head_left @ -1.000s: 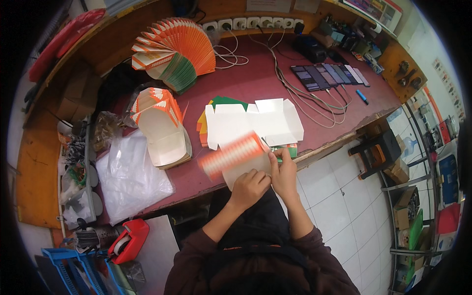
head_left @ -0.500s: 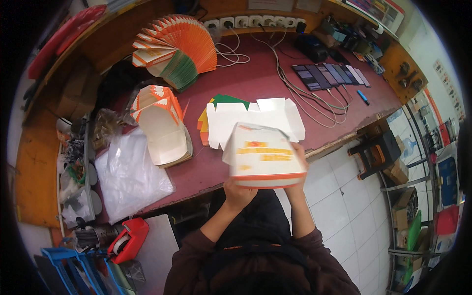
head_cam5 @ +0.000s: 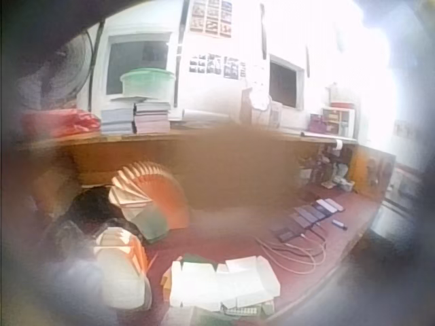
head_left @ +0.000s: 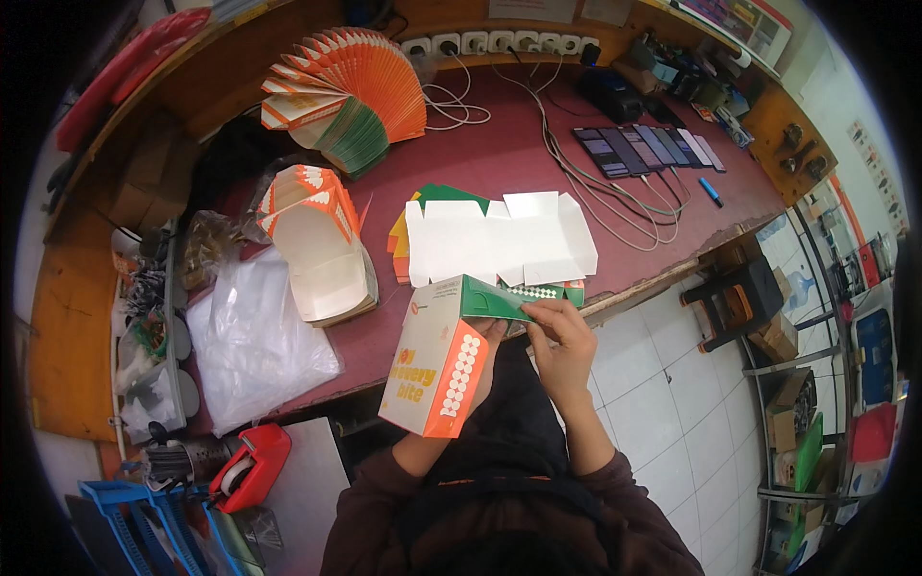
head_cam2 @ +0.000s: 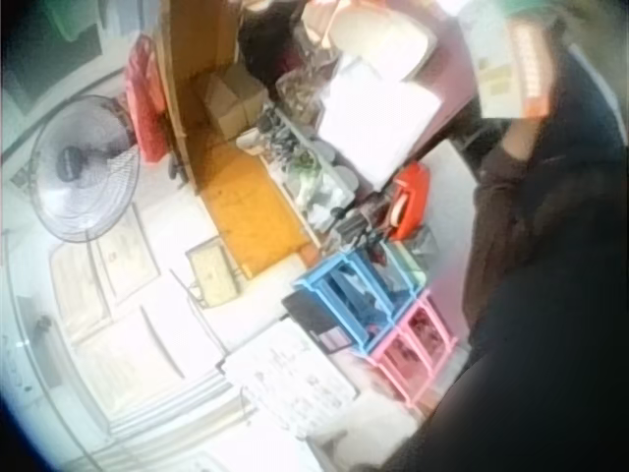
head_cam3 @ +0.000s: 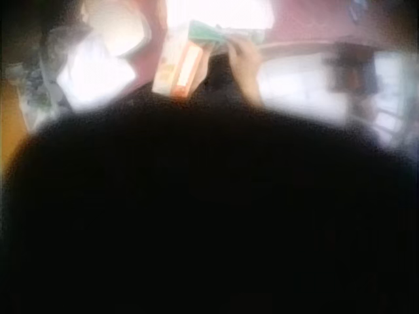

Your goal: The person folds flat, pre-printed paperboard blanks into small rectangular boxes at a workbench. They fold the side flaps, tuck the tabs, and stack the finished boxes on the left side of the table.

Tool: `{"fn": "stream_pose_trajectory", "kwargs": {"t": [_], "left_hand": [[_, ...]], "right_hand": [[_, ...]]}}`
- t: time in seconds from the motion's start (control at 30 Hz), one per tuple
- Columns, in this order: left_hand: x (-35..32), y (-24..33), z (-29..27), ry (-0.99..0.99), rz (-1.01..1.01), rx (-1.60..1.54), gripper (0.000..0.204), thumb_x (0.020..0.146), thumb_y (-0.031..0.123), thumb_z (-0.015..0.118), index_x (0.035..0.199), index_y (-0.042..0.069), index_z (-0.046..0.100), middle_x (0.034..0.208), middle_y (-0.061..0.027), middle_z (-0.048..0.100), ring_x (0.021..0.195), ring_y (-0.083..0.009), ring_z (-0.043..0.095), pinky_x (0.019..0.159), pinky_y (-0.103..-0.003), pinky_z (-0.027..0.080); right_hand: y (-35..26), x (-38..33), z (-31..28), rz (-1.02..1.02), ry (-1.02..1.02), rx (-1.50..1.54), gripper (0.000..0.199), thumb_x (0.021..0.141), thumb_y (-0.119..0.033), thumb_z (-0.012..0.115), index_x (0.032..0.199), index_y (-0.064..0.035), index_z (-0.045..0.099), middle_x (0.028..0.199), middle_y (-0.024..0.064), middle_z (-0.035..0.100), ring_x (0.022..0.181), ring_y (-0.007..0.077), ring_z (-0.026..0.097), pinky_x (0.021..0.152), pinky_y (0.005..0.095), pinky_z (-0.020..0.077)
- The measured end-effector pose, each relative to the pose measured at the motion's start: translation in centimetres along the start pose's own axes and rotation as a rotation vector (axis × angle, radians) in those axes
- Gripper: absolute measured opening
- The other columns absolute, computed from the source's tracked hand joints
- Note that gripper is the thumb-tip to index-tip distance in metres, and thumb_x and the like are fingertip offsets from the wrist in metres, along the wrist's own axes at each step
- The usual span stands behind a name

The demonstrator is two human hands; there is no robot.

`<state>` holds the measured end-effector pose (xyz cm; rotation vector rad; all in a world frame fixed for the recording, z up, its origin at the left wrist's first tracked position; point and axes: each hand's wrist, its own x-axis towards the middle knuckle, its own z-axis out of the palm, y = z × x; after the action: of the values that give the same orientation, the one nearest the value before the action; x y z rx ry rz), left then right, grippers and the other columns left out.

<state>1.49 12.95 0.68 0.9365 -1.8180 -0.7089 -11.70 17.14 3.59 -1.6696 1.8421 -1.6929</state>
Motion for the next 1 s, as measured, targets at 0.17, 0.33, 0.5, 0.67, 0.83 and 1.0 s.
{"fn": "stream_pose_trajectory", "kwargs": {"t": [0.17, 0.33, 0.5, 0.67, 0.83, 1.0], "left_hand": [[-0.7, 1.6, -1.6, -0.204, -0.437, -0.85, 0.039, 0.092, 0.025, 0.056, 0.125, 0.006, 0.048, 0.124, -0.01, 0.052, 0.106, -0.0199, 0.054, 0.088, -0.034, 0.043], [-1.0, 2.6, -1.9, -0.169, -0.171, -0.469, 0.036, 0.09, 0.022, 0.058, 0.121, 0.006, 0.051, 0.119, -0.0086, 0.055, 0.103, -0.019, 0.056, 0.086, -0.033, 0.044], [-0.9, 3.4, -1.9, -0.13, 0.019, -0.18, 0.033, 0.088, 0.019, 0.06, 0.118, 0.006, 0.054, 0.115, -0.0072, 0.057, 0.1, -0.0181, 0.057, 0.084, -0.032, 0.045], [-0.6, 4.1, -2.0, -0.146, 0.17, 0.107, 0.031, 0.086, 0.016, 0.062, 0.115, 0.007, 0.057, 0.111, -0.0058, 0.06, 0.096, -0.0172, 0.058, 0.082, -0.031, 0.046], [0.1, 4.0, -2.0, -0.156, 0.261, 0.359, 0.028, 0.084, 0.013, 0.064, 0.111, 0.007, 0.06, 0.106, -0.0044, 0.063, 0.093, -0.0163, 0.059, 0.08, -0.03, 0.047], [0.4, 2.5, -1.1, -0.175, -0.309, -0.678, 0.026, 0.086, 0.011, 0.065, 0.108, -0.002, 0.06, 0.102, -0.0067, 0.062, 0.09, -0.0146, 0.059, 0.074, -0.026, 0.051]], "right_hand": [[-0.9, 0.0, -0.8, 0.179, 0.014, 0.127, 0.009, 0.079, 0.007, 0.065, 0.086, 0.0012, 0.066, 0.09, 0.0068, 0.062, 0.08, 0.0129, 0.061, 0.063, 0.0218, 0.0525], [-1.3, 0.0, -1.4, 0.119, -0.12, 0.154, 0.006, 0.08, 0.006, 0.064, 0.085, 0.0015, 0.065, 0.088, 0.0065, 0.061, 0.08, 0.0121, 0.06, 0.061, 0.0217, 0.0517], [-2.0, 0.4, -1.7, 0.094, -0.09, 0.097, 0.005, 0.081, 0.004, 0.064, 0.086, 0.0021, 0.065, 0.085, 0.0075, 0.061, 0.076, 0.0128, 0.06, 0.061, 0.0226, 0.0517], [-2.8, 0.7, -1.9, 0.084, -0.128, 0.069, 0.005, 0.082, 0.004, 0.063, 0.086, 0.0023, 0.065, 0.084, 0.0078, 0.061, 0.071, 0.0131, 0.06, 0.06, 0.023, 0.052], [-3.0, 0.9, -2.0, 0.132, -0.132, 0.1, 0.003, 0.081, 0.004, 0.064, 0.084, 0.0028, 0.065, 0.083, 0.0075, 0.06, 0.068, 0.0128, 0.06, 0.059, 0.023, 0.052], [-2.8, 1.4, -2.5, 0.081, -0.256, 0.12, 0.001, 0.081, 0.003, 0.066, 0.082, 0.0028, 0.065, 0.081, 0.006, 0.059, 0.069, 0.0118, 0.06, 0.06, 0.0236, 0.0523]]}}
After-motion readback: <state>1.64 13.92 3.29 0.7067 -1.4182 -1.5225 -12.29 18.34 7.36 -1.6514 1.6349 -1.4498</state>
